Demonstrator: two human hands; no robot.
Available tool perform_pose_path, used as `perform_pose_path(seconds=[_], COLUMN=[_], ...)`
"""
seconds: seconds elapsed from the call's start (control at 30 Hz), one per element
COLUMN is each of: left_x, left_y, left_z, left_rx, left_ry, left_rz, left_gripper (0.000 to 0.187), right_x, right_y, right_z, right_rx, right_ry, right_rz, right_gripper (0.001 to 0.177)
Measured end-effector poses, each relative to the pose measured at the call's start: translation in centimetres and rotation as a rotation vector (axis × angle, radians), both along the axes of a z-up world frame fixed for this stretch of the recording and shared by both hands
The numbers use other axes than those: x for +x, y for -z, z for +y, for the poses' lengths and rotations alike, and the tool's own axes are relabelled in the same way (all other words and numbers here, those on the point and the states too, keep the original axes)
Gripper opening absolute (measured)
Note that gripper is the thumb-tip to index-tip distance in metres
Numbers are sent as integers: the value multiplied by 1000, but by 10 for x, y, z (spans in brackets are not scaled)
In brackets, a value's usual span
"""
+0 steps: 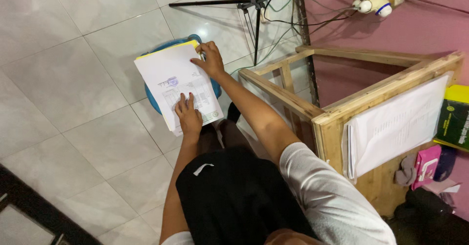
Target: The person arranges papers on a wooden table, flipping through pages, stacking them, and smoothing them out by hand.
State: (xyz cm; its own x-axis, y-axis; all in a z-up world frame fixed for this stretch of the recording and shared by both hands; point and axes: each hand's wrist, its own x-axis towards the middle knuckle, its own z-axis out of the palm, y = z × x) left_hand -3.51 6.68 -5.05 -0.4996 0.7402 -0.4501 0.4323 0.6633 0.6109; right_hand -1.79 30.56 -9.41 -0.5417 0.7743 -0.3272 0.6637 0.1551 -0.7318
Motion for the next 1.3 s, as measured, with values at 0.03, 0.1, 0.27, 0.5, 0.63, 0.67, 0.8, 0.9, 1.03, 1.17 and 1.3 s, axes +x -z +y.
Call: perform_pose_path(seconds=[0.03, 0.1, 0.27, 0.5, 0.63, 0.67, 0.8, 0.9, 1.03, 1.17, 1.3], left_x=[0, 1, 0, -28, -90, -106, -148, -139, -126, -109, -76], left_y=[0, -1, -1, -36, -127, -157, -276, -339, -386, -397, -376], left_z=[0, 0, 0, -4, -8, -6, 5, 14, 5, -8, 19], left_rx=[11, -6, -10, 36, 379, 386, 150, 5, 275, 326, 510], left_ry=[3, -8, -23, -342, -241, -236, 247, 408, 307, 170, -168], left_rz=[-11, -11, -15, 105, 276, 274, 123, -189, -346, -458, -664], left_gripper=[73, 73, 74, 53, 85, 85, 74, 47, 41, 42, 15], right_x=[-1, -2, 6, 32, 53, 61, 87, 99, 124, 214, 324], right_y=[-5, -15, -35, -69, -142, -164, -250, -311, -403, -479, -511], right_z=[-1, -10, -48, -87, -105, -108, -117, -118, -97, -53, -41], right_rx=[-3, -87, -80, 46, -24, -13, -52, -144, -276, 34, -145], right_ry=[-3, 6, 26, 0, -5, -128, -264, -208, -193, -172, 335], right_rz=[-3, 61, -198, 84, 198, 198, 233, 270, 174, 85, 413], right_gripper=[39, 32, 36, 19, 19, 22, 26, 28, 29, 73, 105])
